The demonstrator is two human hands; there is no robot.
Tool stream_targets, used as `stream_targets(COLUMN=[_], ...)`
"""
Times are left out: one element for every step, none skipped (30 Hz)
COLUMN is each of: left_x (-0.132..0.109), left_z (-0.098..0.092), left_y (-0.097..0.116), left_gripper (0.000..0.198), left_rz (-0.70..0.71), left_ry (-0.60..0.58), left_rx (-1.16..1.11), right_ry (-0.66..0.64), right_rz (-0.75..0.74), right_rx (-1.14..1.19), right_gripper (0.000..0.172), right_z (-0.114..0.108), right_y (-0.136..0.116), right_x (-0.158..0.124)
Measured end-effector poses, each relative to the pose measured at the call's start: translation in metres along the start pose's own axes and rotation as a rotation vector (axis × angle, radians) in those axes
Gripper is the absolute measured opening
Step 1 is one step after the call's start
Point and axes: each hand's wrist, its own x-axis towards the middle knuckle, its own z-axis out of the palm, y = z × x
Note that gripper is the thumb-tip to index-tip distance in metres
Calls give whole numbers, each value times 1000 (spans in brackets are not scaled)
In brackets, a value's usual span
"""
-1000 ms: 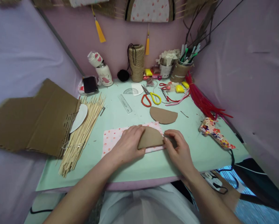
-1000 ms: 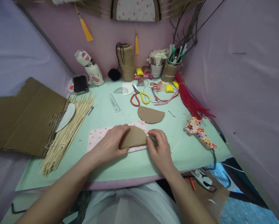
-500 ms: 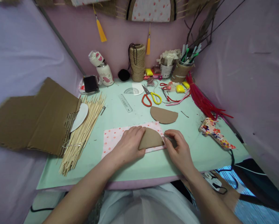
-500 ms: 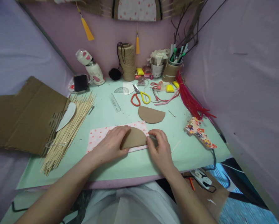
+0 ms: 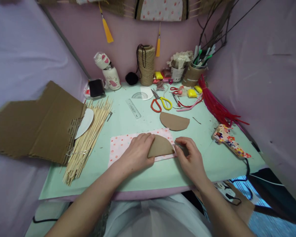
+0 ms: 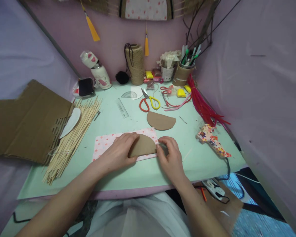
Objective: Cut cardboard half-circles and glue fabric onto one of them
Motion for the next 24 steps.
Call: stream_targets(left_x=[0,0,0,0,0,0,0,0,0,1,1,1,1,1,1,1,1,1,1,1,0,0,0,-1], left_z=[0,0,1,1,1,0,0,0,0,0,0,0,1,1,1,1,1,1,0,0,0,-1,-1,-1], left_y=[0,-1,-1,-1,-1,-1,-1,-1,-1,-1,-1,-1,-2,-2,-2,-2,-2,-2,-2,-2,-2,-2,-2,-2], left_gripper=[55,55,55,55,55,55,55,55,56,56,56,57,57,58,58,58,58,58,58,58,57,57,57,56], left_rz=[0,-1,-3,-4,-5,-6,-6,-6,-5,-4,-4,-4,-4,-4,-4,-5,-6,-8,-11,-16,-21,-26,-29,-31], left_ry=[-1,-1,-1,-4,-7,-10,-12,-13,-13,-12,-10,-10,-11,-11,-11,-12,-13,-13,-14,-16,-18,-18,-18,-16], left_rx=[1,3,5,6,6,3,-2,-6,-11,-15,-18,-20,-23,-26,-30,-33,-35,-37,-37,-36,-35,-32,-30,-29], right_ry=[6,20,39,63,89,109,121,126,124,120,115,113,113,111,110,109,107,105,105,103,92,66,24,-36], right_rz=[2,7,17,34,54,76,94,107,114,116,116,115,115,115,115,113,110,102,85,56,9,-52,-122,-194], right_rx=[6,14,28,49,73,98,120,137,146,148,146,143,140,136,133,130,125,114,93,58,11,-46,-103,-155], right_gripper=[10,10,10,10,9,9,10,10,10,10,11,11,11,11,11,11,10,10,10,10,11,13,17,20], right_z=[0,0,-1,-1,-1,-1,-1,-1,0,0,0,1,1,1,1,1,1,0,-1,-2,-2,-3,-3,-3], right_y=[0,1,2,3,4,4,5,6,6,6,6,6,6,6,7,7,7,6,5,3,0,-4,-9,-14], right_x=[0,-1,-1,-2,-3,-3,-4,-4,-4,-5,-5,-5,-5,-5,-5,-4,-4,-4,-3,-3,-2,-1,0,1])
